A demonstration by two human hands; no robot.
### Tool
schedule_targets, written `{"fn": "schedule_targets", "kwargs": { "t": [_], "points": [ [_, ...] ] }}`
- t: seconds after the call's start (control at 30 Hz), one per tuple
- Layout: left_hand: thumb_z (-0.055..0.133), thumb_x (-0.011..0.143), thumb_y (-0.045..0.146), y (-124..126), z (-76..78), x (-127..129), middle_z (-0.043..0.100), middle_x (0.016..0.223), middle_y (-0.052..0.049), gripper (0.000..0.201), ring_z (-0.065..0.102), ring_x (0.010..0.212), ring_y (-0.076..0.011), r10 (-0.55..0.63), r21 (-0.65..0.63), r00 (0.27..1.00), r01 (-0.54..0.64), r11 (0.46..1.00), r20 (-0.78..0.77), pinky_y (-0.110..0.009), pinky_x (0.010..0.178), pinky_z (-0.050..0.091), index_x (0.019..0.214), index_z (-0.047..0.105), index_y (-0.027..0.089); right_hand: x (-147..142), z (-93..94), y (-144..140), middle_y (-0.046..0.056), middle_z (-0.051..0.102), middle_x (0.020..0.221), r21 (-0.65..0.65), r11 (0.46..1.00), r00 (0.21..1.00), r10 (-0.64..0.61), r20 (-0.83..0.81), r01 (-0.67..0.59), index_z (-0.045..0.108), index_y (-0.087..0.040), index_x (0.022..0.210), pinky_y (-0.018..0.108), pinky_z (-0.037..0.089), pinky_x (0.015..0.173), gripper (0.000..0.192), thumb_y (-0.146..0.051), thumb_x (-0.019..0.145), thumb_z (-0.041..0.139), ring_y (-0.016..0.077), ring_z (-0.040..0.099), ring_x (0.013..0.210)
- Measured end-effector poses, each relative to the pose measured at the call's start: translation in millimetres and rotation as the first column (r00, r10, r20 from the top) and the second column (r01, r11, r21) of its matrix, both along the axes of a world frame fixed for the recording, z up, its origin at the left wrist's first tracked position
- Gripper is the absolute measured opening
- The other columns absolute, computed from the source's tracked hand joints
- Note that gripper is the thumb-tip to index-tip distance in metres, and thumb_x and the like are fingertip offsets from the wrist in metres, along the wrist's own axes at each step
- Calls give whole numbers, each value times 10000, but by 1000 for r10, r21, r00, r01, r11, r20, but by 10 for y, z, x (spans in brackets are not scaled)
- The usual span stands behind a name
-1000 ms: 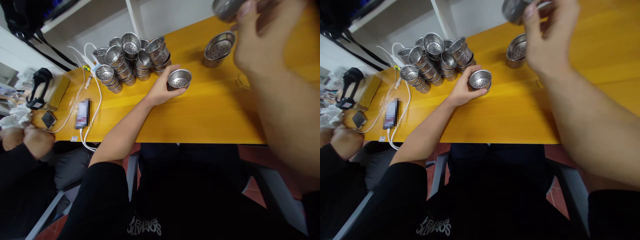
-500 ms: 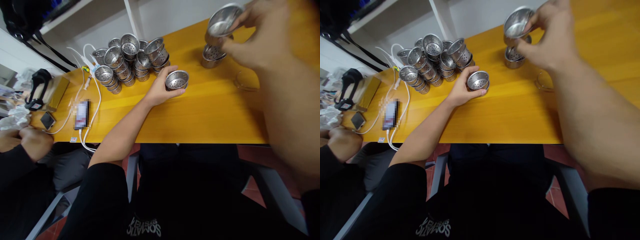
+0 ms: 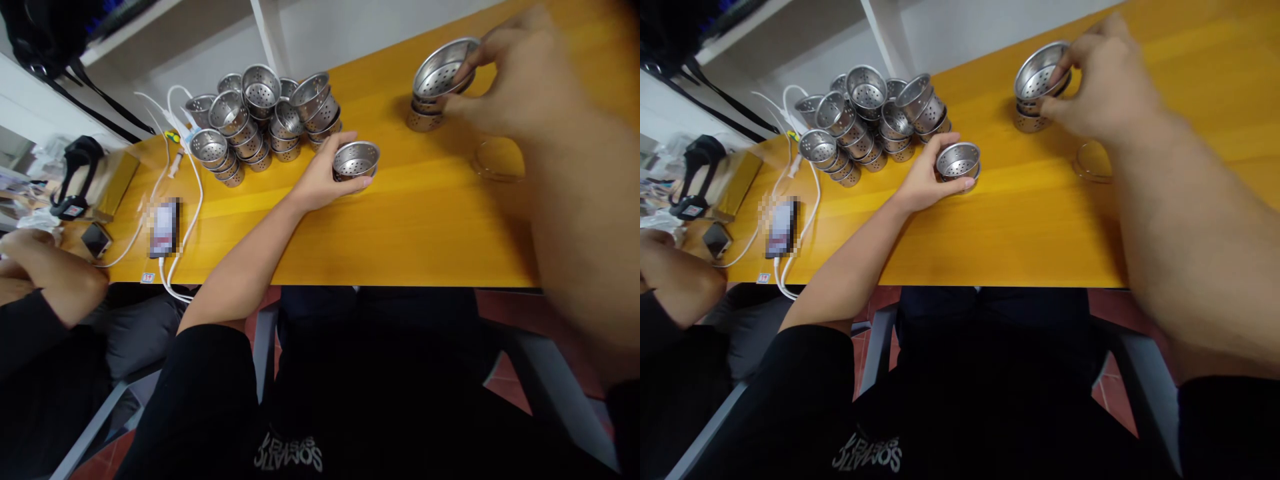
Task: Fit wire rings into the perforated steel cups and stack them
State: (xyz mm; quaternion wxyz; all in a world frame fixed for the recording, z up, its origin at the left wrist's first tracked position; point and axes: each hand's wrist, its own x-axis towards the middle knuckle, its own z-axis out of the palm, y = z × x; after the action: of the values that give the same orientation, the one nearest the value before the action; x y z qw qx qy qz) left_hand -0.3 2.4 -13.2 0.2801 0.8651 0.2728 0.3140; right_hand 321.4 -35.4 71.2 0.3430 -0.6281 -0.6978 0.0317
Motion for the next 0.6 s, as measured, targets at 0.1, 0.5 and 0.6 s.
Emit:
{"fn": "schedule_targets", "kwargs": {
  "t": [0.1, 0.5, 0.6],
  "points": [
    [646, 874, 932, 26, -27, -4, 447, 1676, -158, 1132, 522, 1593, -344, -1, -9, 1000, 0, 1000, -16, -543, 1369, 389, 1682, 190, 283, -62, 25, -36, 181, 562, 1557, -80, 996, 998, -50, -37, 47, 761, -141, 1340, 492, 505, 1262, 510, -193, 864, 938, 316, 664, 1388],
    [752, 900, 763, -55, 65, 17, 544, 1528, -118, 986, 644, 1446, -310, -38, -14, 999, 38, 999, 13, -533, 1297, 484, 1599, 266, 266, -95, -192, 62, 164, 522, 1591, -65, 996, 998, 63, -28, -64, 636, -284, 1468, 505, 489, 1303, 589, -301, 926, 868, 333, 599, 1465],
    [779, 899, 697, -57, 95, 26, 532, 1517, -108, 927, 624, 1469, -316, -20, 27, 1000, 20, 999, 13, -525, 1296, 494, 1564, 295, 270, -195, -223, 77, 154, 476, 1630, -82, 992, 993, 91, -80, -97, 576, -349, 1509, 497, 620, 1136, 623, -356, 938, 827, 333, 596, 1465]
  ]
}}
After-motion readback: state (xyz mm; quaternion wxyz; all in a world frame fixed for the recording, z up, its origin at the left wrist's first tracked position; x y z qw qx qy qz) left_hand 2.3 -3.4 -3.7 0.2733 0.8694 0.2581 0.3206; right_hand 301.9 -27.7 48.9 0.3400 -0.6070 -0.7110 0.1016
